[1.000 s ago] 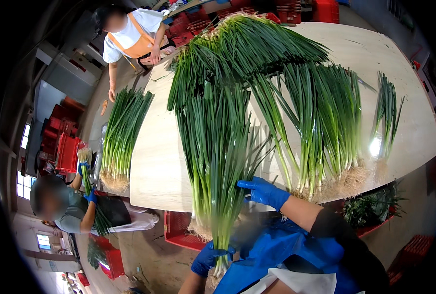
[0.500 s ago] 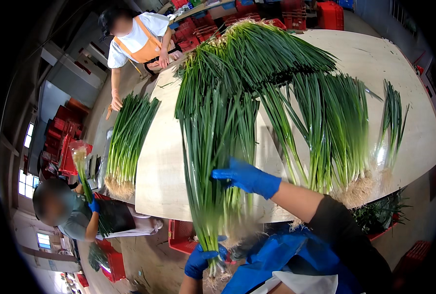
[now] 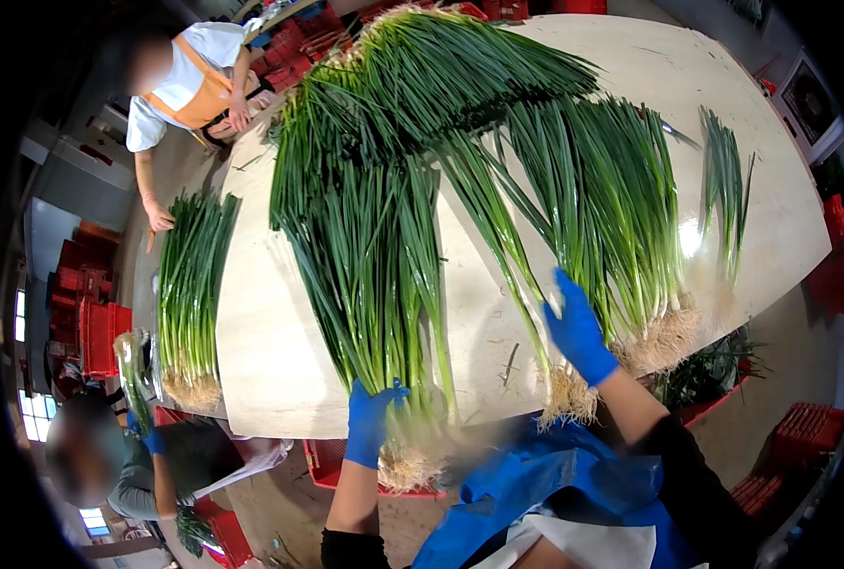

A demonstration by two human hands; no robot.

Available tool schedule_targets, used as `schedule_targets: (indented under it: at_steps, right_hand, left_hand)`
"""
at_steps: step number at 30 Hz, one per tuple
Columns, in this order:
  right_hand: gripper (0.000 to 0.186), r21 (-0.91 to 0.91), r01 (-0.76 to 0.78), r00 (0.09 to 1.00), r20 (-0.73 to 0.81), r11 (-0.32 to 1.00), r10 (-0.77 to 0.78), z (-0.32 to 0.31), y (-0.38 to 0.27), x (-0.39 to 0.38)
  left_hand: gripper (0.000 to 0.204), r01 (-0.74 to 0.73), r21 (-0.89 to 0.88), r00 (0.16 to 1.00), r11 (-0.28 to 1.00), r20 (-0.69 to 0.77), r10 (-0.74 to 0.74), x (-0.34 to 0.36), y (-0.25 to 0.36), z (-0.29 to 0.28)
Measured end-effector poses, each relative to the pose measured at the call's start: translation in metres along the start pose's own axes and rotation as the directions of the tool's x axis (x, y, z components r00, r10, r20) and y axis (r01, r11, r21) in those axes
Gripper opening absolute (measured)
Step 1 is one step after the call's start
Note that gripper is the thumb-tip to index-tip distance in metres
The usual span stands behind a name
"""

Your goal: The person trims the roots of green onions by hand and places them into a red crate. The person also picks up bunches of green onions from the table and arranges them. Another person in the background is also trimming green onions.

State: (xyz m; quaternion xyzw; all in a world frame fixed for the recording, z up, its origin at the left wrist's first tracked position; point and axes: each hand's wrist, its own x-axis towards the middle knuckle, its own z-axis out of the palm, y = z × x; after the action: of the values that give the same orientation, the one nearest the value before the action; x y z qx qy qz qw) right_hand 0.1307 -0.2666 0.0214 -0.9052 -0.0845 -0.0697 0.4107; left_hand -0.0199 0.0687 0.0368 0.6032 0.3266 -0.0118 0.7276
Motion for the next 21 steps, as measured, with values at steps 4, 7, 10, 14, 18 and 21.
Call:
schedule_targets:
  at_steps: [4, 7, 10, 14, 18, 21]
  right_hand:
    - [0.052, 0.056, -0.162, 0.979, -0.113, 0.985, 0.167, -0.045, 0.056, -0.055]
    - [0.052, -0.029, -0.133, 0.982, -0.140, 0.991, 0.128, -0.043, 0.072, -0.072]
    - [0.064, -0.092, -0.340, 0.939, 0.029, 0.936, 0.344, -0.037, 0.043, -0.061]
    - [0.085, -0.537, -0.186, 0.953, 0.107, 0.823, 0.285, -0.027, 0.022, -0.045]
    - [0.093, -0.612, -0.071, 0.977, 0.116, 0.788, 0.178, -0.006, 0.038, -0.052]
    - [0.074, -0.797, -0.033, 0.957, 0.149, 0.602, 0.250, 0.016, 0.043, -0.061]
  left_hand:
    - [0.072, -0.093, 0.416, 0.986, 0.905, -0.090, 0.142, -0.004, 0.002, 0.005]
    - [0.082, -0.016, 0.899, 0.924, 0.437, -0.154, 0.350, -0.021, 0.027, 0.035]
    - [0.075, -0.271, 0.961, 0.660, 0.061, 0.140, 0.739, -0.017, 0.026, 0.052]
    - [0.065, -0.626, 0.618, 0.756, 0.475, 0.333, 0.563, -0.009, -0.007, 0.137]
    - [0.057, -0.284, 0.665, 0.939, 0.691, 0.340, 0.057, 0.024, -0.076, 0.211]
    - [0.049, -0.148, 0.515, 0.960, 0.844, 0.279, -0.002, 0.030, -0.085, 0.252]
